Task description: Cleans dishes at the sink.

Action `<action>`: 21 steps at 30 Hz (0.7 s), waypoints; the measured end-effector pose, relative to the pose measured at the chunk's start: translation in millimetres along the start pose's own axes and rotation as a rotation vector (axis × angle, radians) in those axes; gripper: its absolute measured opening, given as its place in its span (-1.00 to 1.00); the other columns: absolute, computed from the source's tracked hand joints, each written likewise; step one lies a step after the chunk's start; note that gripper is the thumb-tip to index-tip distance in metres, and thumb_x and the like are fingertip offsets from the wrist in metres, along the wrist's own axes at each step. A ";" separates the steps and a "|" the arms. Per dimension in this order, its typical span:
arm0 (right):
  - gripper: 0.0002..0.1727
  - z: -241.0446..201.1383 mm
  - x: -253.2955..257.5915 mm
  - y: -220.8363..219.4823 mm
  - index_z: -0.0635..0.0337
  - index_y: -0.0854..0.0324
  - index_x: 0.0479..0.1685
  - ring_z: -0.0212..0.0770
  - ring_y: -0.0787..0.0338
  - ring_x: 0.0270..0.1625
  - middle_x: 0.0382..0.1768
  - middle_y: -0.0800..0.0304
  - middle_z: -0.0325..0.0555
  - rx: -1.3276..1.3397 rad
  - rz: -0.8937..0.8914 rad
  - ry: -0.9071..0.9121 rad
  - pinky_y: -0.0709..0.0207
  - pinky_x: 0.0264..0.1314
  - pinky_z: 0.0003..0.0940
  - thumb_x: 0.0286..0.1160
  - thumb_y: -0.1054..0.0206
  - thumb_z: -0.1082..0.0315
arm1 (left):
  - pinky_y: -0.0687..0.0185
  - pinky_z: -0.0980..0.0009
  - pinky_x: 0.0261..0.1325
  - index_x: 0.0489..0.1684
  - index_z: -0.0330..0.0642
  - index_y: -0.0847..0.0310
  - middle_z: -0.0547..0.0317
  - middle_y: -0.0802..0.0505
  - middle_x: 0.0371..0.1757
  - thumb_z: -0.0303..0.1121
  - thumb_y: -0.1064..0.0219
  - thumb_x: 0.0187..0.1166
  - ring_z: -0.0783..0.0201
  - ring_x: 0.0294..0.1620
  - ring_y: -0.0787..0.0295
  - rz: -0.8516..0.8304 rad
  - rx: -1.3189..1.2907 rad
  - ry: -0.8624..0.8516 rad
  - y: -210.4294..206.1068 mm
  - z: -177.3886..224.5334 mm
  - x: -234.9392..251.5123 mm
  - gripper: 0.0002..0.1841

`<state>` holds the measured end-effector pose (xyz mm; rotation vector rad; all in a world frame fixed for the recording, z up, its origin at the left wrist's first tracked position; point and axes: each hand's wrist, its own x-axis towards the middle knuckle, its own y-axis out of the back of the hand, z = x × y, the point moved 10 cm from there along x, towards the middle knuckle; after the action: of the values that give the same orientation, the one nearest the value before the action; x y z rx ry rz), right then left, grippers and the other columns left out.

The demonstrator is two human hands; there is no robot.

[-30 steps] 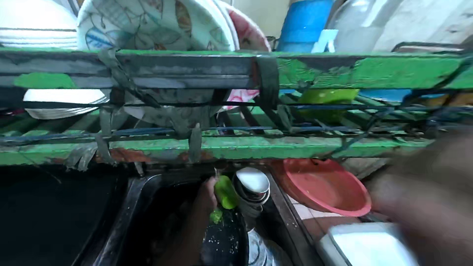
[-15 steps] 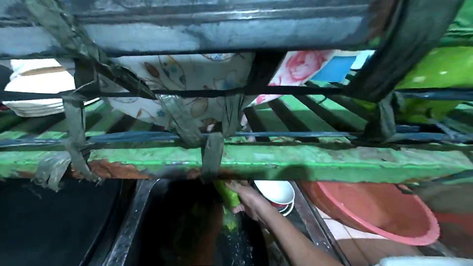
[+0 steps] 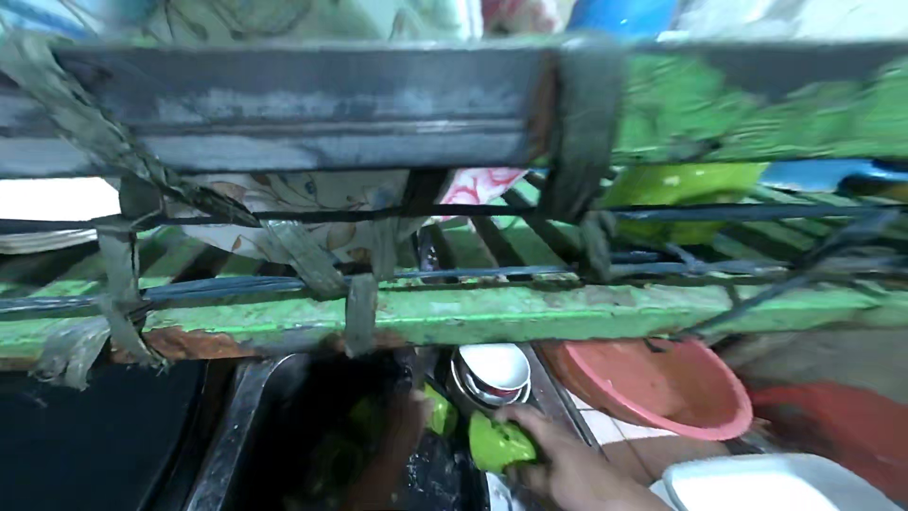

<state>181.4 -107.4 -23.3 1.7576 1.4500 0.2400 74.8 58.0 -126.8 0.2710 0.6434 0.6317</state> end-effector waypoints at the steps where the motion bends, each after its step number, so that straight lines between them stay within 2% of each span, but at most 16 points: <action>1: -0.33 10.3 -20.0 13.6 0.22 -0.54 0.45 0.19 -0.70 0.36 0.33 -0.67 0.26 0.051 0.091 -0.008 -0.53 0.46 0.20 0.28 -0.63 0.29 | -0.73 0.04 0.22 0.44 -0.42 -0.53 -0.30 -0.74 0.28 -0.21 -0.16 0.82 -0.08 0.18 -0.78 0.025 -0.224 0.020 6.5 -3.7 -3.1 -0.56; 3: -0.38 14.1 -61.2 43.7 0.33 -0.62 0.34 0.17 -0.74 0.30 0.26 -0.72 0.30 0.132 0.297 0.097 -0.58 0.40 0.16 0.28 -0.62 0.23 | -0.78 0.01 -0.01 0.53 -0.28 -0.45 -0.25 -0.73 0.25 -0.11 -0.12 0.84 -0.07 0.05 -0.78 0.007 -0.646 0.058 5.7 -13.7 -6.7 -0.52; 4: -0.40 7.5 -81.7 57.5 0.34 -0.62 0.39 0.15 -0.68 0.42 0.35 -0.68 0.31 0.145 0.368 0.203 -0.52 0.50 0.11 0.37 -0.54 0.19 | -0.76 0.00 -0.08 0.50 -0.24 -0.47 -0.23 -0.74 0.18 -0.03 -0.15 0.81 -0.06 -0.02 -0.78 -0.011 -0.730 0.072 3.6 -12.0 -8.0 -0.50; 5: -0.39 -4.4 -101.7 70.6 0.34 -0.59 0.47 0.12 -0.57 0.54 0.46 -0.58 0.34 0.145 0.419 0.310 -0.43 0.60 0.05 0.48 -0.44 0.16 | -0.76 -0.01 -0.04 0.49 -0.24 -0.47 -0.23 -0.75 0.17 -0.01 -0.17 0.79 -0.06 0.00 -0.78 -0.027 -0.698 0.062 4.8 -4.6 -9.1 -0.48; 7: -0.40 -41.7 -145.7 98.8 0.28 -0.55 0.54 -0.05 -0.43 0.62 0.53 -0.46 0.32 0.131 0.531 0.499 -0.34 0.67 -0.13 0.60 -0.34 0.11 | -0.71 0.07 0.25 0.41 -0.38 -0.54 -0.23 -0.77 0.25 -0.10 -0.21 0.78 -0.01 0.23 -0.76 0.040 -0.272 -0.040 20.4 27.1 -16.4 -0.50; 8: -0.43 -63.0 -168.8 114.6 0.17 -0.56 0.55 -0.19 -0.39 0.65 0.56 -0.45 0.18 0.122 0.596 0.576 -0.33 0.69 -0.23 0.62 -0.34 0.08 | -0.53 0.10 0.50 0.32 -0.47 -0.60 -0.27 -0.75 0.33 -0.14 -0.24 0.76 -0.04 0.41 -0.67 0.087 0.041 -0.144 27.5 50.1 -24.1 -0.51; 9: -0.47 -83.0 -191.5 131.6 -0.05 -0.55 0.54 -0.34 -0.38 0.67 0.59 -0.47 -0.11 0.112 0.678 0.636 -0.33 0.70 -0.29 0.61 -0.37 0.04 | -0.38 0.07 0.64 0.18 -0.53 -0.69 -0.33 -0.76 0.31 -0.18 -0.26 0.73 -0.13 0.48 -0.62 0.170 0.283 -0.315 31.4 72.0 -34.5 -0.55; 10: -0.50 -102.0 -214.3 151.7 -0.23 -0.57 0.45 -0.39 -0.47 0.62 0.55 -0.56 -0.34 0.129 0.793 0.699 -0.41 0.66 -0.31 0.51 -0.45 0.08 | -0.35 0.01 0.65 -0.01 -0.52 -0.79 -0.34 -0.83 0.18 -0.24 -0.31 0.66 -0.20 0.41 -0.68 0.322 0.423 -0.526 36.0 91.2 -50.0 -0.61; 11: -0.50 -119.5 -236.3 173.0 -0.20 -0.62 0.35 -0.33 -0.60 0.54 0.47 -0.65 -0.37 0.185 0.907 0.774 -0.53 0.59 -0.28 0.36 -0.54 0.20 | -0.42 -0.03 0.61 -0.19 -0.48 -0.83 -0.28 -0.89 0.05 -0.29 -0.37 0.59 -0.21 0.32 -0.76 0.489 0.460 -0.721 42.0 104.9 -68.5 -0.68; 12: -0.50 -132.9 -254.8 194.8 -0.06 -0.64 0.26 -0.22 -0.67 0.48 0.41 -0.71 -0.26 0.227 0.983 0.849 -0.61 0.53 -0.23 0.23 -0.57 0.33 | -0.55 -0.04 0.52 -0.35 -0.40 -0.84 -0.17 -0.92 -0.07 -0.33 -0.42 0.50 -0.17 0.21 -0.82 0.638 0.434 -0.887 48.5 112.1 -86.3 -0.75; 13: -0.50 -145.0 -267.5 216.6 0.08 -0.59 0.26 -0.16 -0.68 0.47 0.44 -0.69 -0.15 0.188 0.976 0.910 -0.63 0.50 -0.23 0.24 -0.51 0.39 | -0.60 -0.06 0.47 -0.41 -0.35 -0.85 -0.11 -0.93 -0.10 -0.34 -0.44 0.47 -0.15 0.18 -0.84 0.707 0.421 -0.976 51.6 113.9 -97.2 -0.79; 14: -0.41 -154.8 -274.7 236.5 0.24 -0.43 0.47 -0.10 -0.63 0.51 0.54 -0.56 -0.02 0.051 0.891 0.971 -0.61 0.51 -0.20 0.40 -0.42 0.35 | -0.58 -0.09 0.48 -0.38 -0.35 -0.86 -0.13 -0.93 -0.06 -0.34 -0.43 0.50 -0.18 0.22 -0.82 0.683 0.454 -0.962 49.7 110.6 -97.0 -0.78; 16: -0.43 -185.9 -280.4 265.7 0.20 -0.52 0.42 -0.28 -0.82 0.17 0.21 -0.78 -0.19 0.103 1.174 1.029 -0.78 0.23 -0.38 0.37 -0.48 0.28 | -0.44 -0.06 0.61 -0.10 -0.40 -0.85 -0.21 -0.86 0.18 -0.28 -0.29 0.68 -0.17 0.43 -0.70 0.403 0.508 -0.657 41.2 85.8 -67.4 -0.68; 17: -0.42 -201.8 -274.6 276.6 0.15 -0.48 0.46 -0.37 -0.79 0.17 0.20 -0.76 -0.29 0.075 1.219 1.043 -0.73 0.26 -0.43 0.42 -0.47 0.27 | -0.43 0.01 0.63 0.04 -0.41 -0.80 -0.20 -0.82 0.28 -0.21 -0.24 0.74 -0.09 0.47 -0.66 0.259 0.424 -0.446 41.6 68.8 -49.3 -0.63; 19: -0.46 -229.5 -252.8 295.8 0.03 -0.44 0.44 -0.49 -0.78 0.11 0.16 -0.72 -0.41 -0.002 1.235 0.954 -0.75 0.19 -0.51 0.45 -0.45 0.29 | -0.58 0.05 0.45 0.25 -0.45 -0.68 -0.26 -0.79 0.29 -0.21 -0.30 0.74 -0.05 0.36 -0.73 0.162 -0.073 -0.103 47.4 33.5 -26.9 -0.59; 21: -0.48 -240.6 -222.7 311.9 -0.04 -0.55 0.43 -0.46 -0.78 0.09 0.23 -0.71 -0.28 -0.072 1.273 0.699 -0.74 0.10 -0.44 0.44 -0.46 0.21 | -0.71 -0.14 0.21 0.48 -0.34 -0.48 -0.34 -0.70 0.35 -0.22 -0.25 0.78 -0.19 0.28 -0.72 0.138 -0.705 0.073 36.9 9.7 -24.9 -0.56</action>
<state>191.0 -190.5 421.4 2.4170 0.4538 1.6441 48.4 70.9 -92.0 -0.3692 0.4392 0.9622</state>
